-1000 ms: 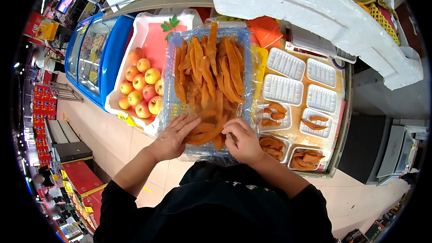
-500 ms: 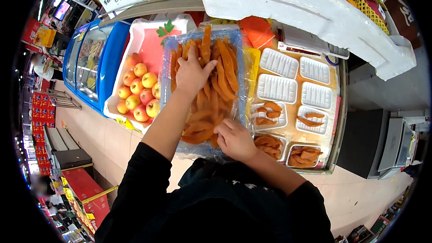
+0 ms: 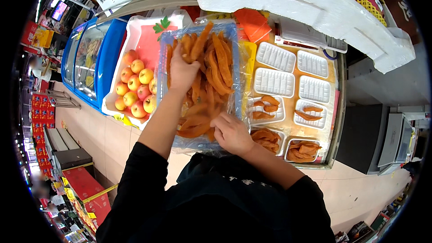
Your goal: The person picks up long, fried dough sticks from a large plastic bag and places them into white styrofoam trays. The person handles the food items by hand, arranging them neatly within the containers on a display counter.
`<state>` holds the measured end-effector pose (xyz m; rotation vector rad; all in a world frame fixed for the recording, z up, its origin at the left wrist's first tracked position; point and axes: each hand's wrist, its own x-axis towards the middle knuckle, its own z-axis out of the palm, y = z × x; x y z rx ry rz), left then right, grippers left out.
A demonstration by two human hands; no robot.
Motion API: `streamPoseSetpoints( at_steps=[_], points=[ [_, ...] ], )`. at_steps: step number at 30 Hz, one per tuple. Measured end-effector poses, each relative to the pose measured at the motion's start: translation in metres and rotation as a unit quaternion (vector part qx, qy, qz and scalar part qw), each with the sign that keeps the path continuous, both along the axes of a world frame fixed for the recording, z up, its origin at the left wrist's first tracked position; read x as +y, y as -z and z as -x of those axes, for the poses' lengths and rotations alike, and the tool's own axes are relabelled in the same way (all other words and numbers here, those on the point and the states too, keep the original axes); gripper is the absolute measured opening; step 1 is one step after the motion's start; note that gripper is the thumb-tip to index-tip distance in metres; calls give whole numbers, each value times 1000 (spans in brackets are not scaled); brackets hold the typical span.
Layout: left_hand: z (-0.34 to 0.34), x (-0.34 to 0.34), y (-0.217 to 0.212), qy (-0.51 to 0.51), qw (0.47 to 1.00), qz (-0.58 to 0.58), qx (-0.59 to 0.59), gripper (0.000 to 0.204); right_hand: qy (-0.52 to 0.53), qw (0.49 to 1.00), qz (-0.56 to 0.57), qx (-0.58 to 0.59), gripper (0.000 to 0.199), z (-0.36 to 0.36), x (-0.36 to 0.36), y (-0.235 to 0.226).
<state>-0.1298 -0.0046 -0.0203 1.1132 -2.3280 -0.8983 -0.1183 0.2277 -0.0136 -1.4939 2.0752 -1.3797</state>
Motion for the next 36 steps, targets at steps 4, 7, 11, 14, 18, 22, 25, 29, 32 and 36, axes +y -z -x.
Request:
streamPoseSetpoints(
  at_steps=[4,7,11,14,18,22,25,29,32,36],
  points=[
    [-39,-13,-47,32,981,-115,153,77,23,998,16,-54,12,3,6,1],
    [-83,-8,-67,170,975,-32,136,74,78,992,45,-84,16,14,9,-4],
    [-141,15,-57,435,884,156,-77,82,166,985,37,2,34,53,-21,-30],
    [-147,42,-56,474,861,81,-169,83,136,986,-31,92,53,82,-45,-20],
    [-150,46,-49,454,870,26,-191,83,160,942,-205,213,76,83,-75,-17],
    [-149,44,-26,411,887,52,-203,82,156,921,-240,266,79,70,-89,-13],
    [-144,52,-33,397,887,74,-223,77,105,916,-178,343,68,66,-85,5],
    [-141,56,-45,421,895,14,-149,64,69,965,-147,206,59,52,-79,6],
    [-146,39,-33,380,913,-147,32,44,151,987,-50,32,56,58,-72,-19],
    [-138,7,-26,129,967,-210,63,33,-69,995,-32,67,58,44,-41,-41]
  ],
)
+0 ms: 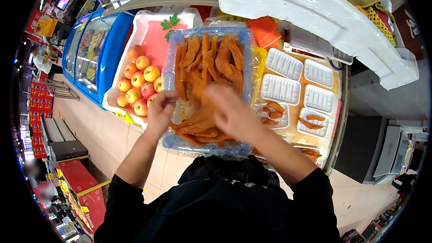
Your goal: The person picks up long, fried dough sticks from a large plastic bag and places them into white styrofoam trays. The person handles the food items by hand, arranging them neatly within the containers on a display counter.
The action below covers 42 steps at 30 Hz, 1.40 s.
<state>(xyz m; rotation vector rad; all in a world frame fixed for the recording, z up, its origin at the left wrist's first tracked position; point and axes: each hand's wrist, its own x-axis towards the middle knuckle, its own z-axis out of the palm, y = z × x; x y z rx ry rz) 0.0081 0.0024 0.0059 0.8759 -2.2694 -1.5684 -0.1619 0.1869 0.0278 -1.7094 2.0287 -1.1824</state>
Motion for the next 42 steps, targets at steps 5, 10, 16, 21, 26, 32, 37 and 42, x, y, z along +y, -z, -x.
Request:
streamPoseSetpoints(
  at_steps=[5,10,16,21,26,32,37,42],
  points=[
    [38,-22,35,52,990,78,-106,23,-142,984,-108,7,66,-33,21,26],
    [76,-21,27,8,984,-69,-165,37,-157,984,-80,-1,56,-36,37,30],
    [112,-7,9,28,966,-14,-258,71,-65,997,-45,5,41,-24,47,32],
    [135,-2,20,5,965,72,-252,73,-61,994,-55,78,34,-28,42,33],
    [138,3,21,-42,969,138,-199,56,-77,996,-23,44,35,-30,45,40],
    [107,-13,12,-118,976,-167,72,28,-47,997,-4,-58,41,-31,49,33],
    [66,-5,-42,55,985,-142,77,33,83,969,59,-225,53,-25,48,26],
    [26,39,-54,202,971,73,-107,42,72,876,84,-469,52,-25,45,9]
  ],
)
